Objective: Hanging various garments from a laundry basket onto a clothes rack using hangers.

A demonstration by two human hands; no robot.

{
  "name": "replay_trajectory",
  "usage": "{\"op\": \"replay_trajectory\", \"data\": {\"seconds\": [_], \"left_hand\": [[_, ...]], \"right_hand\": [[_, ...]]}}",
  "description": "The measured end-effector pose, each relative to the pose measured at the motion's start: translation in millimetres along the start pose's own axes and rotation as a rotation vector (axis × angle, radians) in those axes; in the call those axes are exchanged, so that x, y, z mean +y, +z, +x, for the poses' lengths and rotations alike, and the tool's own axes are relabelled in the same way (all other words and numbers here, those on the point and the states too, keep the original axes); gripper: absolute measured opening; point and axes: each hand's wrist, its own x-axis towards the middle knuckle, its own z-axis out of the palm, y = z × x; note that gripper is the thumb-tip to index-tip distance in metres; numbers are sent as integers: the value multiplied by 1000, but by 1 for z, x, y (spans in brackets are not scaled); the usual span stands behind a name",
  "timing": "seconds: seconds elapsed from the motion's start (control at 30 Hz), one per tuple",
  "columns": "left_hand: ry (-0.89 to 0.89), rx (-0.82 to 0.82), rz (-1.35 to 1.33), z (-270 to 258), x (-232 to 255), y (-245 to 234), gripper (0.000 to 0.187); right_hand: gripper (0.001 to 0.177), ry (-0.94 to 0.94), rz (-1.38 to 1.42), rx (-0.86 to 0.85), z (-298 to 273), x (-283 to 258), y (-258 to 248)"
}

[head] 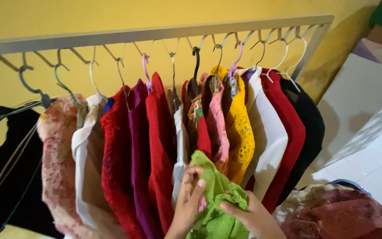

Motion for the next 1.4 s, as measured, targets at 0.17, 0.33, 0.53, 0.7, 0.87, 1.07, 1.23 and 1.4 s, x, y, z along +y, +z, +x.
{"op": "replay_trajectory", "data": {"seconds": [0.17, 0.33, 0.53, 0.7, 0.87, 1.07, 1.23, 1.4], "left_hand": [[-22, -53, 109, -44, -8, -2, 15], [80, -59, 244, -78, 30, 23, 12], [65, -25, 232, -107, 35, 15, 14], [-149, 81, -251, -114, 66, 21, 21], [-292, 209, -392, -118, 79, 22, 33], [-219, 229, -358, -132, 66, 13, 27], [-155, 210, 329, -161, 33, -6, 29], [-161, 110, 414, -172, 50, 20, 19]], "right_hand": [[47, -268, 230, -198, -17, 4, 14], [32, -274, 229, -137, -40, 12, 26], [26, -430, -175, 73, -76, 17, 45], [33, -454, -97, -111, -109, 0, 41], [38, -1237, -339, -185, -106, 20, 51], [33, -361, -368, -86, -102, 37, 53], [24, -654, -248, 1, -116, 24, 53], [12, -644, -196, -42, -132, 16, 55]]}}
